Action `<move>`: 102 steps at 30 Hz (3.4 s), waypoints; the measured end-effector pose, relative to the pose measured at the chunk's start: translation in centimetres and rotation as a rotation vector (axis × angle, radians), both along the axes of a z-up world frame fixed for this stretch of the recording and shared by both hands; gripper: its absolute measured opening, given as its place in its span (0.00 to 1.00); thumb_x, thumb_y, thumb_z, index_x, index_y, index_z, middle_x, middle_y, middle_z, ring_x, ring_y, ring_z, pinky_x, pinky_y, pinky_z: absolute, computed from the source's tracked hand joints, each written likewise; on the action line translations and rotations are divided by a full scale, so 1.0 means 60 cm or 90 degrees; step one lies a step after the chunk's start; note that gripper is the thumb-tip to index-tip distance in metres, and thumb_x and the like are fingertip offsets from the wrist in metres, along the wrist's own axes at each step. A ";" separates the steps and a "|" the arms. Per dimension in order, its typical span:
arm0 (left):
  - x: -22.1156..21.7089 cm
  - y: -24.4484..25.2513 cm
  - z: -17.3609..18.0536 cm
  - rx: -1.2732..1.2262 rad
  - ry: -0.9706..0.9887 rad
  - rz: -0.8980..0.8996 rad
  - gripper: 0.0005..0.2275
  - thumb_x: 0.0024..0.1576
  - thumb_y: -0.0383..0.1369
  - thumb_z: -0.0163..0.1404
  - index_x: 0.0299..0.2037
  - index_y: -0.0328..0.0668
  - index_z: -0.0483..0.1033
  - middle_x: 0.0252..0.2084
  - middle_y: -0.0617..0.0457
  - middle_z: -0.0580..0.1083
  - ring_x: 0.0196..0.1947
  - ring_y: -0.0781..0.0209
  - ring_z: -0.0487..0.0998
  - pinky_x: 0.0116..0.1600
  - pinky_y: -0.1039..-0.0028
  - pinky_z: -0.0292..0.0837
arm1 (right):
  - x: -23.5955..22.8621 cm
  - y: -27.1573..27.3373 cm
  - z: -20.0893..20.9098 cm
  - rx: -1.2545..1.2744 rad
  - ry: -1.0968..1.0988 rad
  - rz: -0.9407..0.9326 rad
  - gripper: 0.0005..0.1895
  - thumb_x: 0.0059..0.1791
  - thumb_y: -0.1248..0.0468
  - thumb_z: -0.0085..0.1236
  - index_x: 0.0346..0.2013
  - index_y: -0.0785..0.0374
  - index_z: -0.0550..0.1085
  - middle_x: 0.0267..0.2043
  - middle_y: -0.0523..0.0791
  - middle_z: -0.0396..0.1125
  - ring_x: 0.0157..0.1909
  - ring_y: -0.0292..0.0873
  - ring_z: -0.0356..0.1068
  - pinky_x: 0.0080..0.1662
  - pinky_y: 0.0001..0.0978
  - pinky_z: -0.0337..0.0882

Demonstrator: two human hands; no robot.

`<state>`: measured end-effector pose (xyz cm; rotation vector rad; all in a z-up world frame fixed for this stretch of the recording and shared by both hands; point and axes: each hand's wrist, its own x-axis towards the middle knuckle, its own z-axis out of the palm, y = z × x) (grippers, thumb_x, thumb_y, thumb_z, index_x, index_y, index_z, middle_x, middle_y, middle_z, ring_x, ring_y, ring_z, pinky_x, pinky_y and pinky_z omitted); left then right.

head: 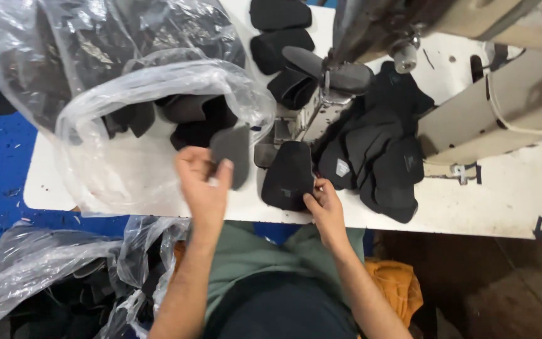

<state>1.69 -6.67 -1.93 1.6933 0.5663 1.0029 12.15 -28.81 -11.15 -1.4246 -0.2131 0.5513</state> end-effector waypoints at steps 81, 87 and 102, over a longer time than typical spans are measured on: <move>0.204 0.062 0.160 -0.103 0.071 -0.503 0.17 0.54 0.18 0.54 0.54 0.36 0.79 0.49 0.57 0.79 0.48 0.71 0.76 0.56 0.78 0.72 | 0.223 -0.137 0.373 -0.356 -0.794 -0.426 0.24 0.49 0.79 0.53 0.61 0.67 0.69 0.62 0.52 0.67 0.66 0.51 0.66 0.65 0.47 0.65; 0.203 0.065 0.160 -0.091 0.105 -0.490 0.17 0.54 0.20 0.56 0.54 0.38 0.79 0.48 0.56 0.79 0.47 0.70 0.76 0.54 0.78 0.72 | 0.289 -0.259 0.249 -0.537 -0.855 -0.568 0.33 0.51 0.80 0.54 0.69 0.65 0.57 0.75 0.51 0.50 0.80 0.57 0.43 0.78 0.58 0.48; 0.237 0.070 0.154 -0.096 0.069 -0.462 0.19 0.54 0.20 0.56 0.57 0.38 0.77 0.54 0.56 0.78 0.52 0.70 0.76 0.59 0.78 0.70 | 0.323 -0.265 0.290 -0.563 -0.906 -0.519 0.45 0.41 0.80 0.48 0.71 0.63 0.47 0.73 0.53 0.42 0.80 0.59 0.38 0.78 0.58 0.51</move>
